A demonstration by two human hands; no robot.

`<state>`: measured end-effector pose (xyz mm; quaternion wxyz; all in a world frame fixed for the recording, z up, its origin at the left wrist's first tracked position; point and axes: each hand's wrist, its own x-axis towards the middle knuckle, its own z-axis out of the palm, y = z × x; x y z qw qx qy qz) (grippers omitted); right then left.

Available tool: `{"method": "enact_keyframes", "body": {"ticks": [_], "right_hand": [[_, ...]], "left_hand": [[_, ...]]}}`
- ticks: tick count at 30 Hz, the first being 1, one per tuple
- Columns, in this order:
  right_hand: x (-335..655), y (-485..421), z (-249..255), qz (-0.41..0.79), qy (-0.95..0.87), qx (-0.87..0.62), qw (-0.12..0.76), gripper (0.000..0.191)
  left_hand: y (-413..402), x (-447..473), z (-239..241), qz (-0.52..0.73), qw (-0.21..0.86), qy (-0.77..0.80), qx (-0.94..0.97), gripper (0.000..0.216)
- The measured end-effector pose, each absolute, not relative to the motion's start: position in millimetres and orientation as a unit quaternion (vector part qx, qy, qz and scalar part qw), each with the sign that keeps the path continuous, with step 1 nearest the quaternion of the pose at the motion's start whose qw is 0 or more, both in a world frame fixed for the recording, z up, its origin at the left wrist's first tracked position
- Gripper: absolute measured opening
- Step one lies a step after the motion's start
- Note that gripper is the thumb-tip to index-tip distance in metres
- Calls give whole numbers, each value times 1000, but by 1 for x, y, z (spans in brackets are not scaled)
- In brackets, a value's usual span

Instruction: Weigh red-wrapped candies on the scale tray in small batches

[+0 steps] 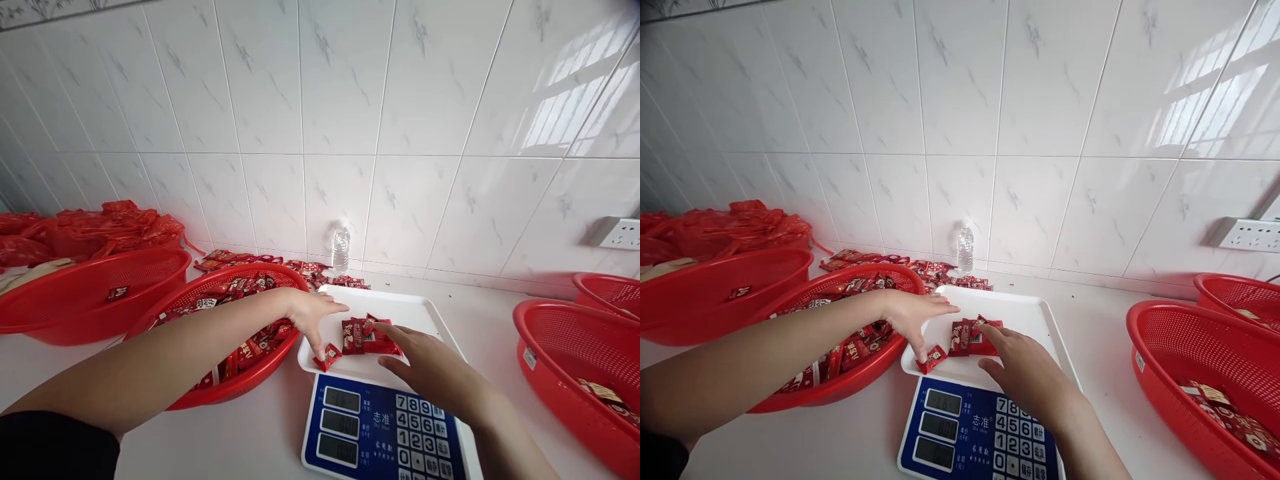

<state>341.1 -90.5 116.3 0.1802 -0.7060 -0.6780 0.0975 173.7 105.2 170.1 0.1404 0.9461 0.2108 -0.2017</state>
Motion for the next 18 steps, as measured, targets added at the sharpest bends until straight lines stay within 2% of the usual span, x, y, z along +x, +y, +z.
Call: {"method": "enact_keyframes", "body": {"ticks": [4,9,12,15,18], "right_hand": [[339,-89,117,111,-676,-707,176,49],[339,-89,116,100,-675,-708,179,49],[341,-89,114,88,-682,-702,186,47],[344,-90,110,80,-682,-702,190,47],[347,-90,107,84,-676,-708,186,50]], "left_hand": [[107,173,159,-193,139,254,937,115],[95,187,137,-100,186,201,956,97],[95,191,138,-91,229,178,953,92],[113,186,149,-51,271,191,942,62],[146,167,158,3,236,257,937,27]]}}
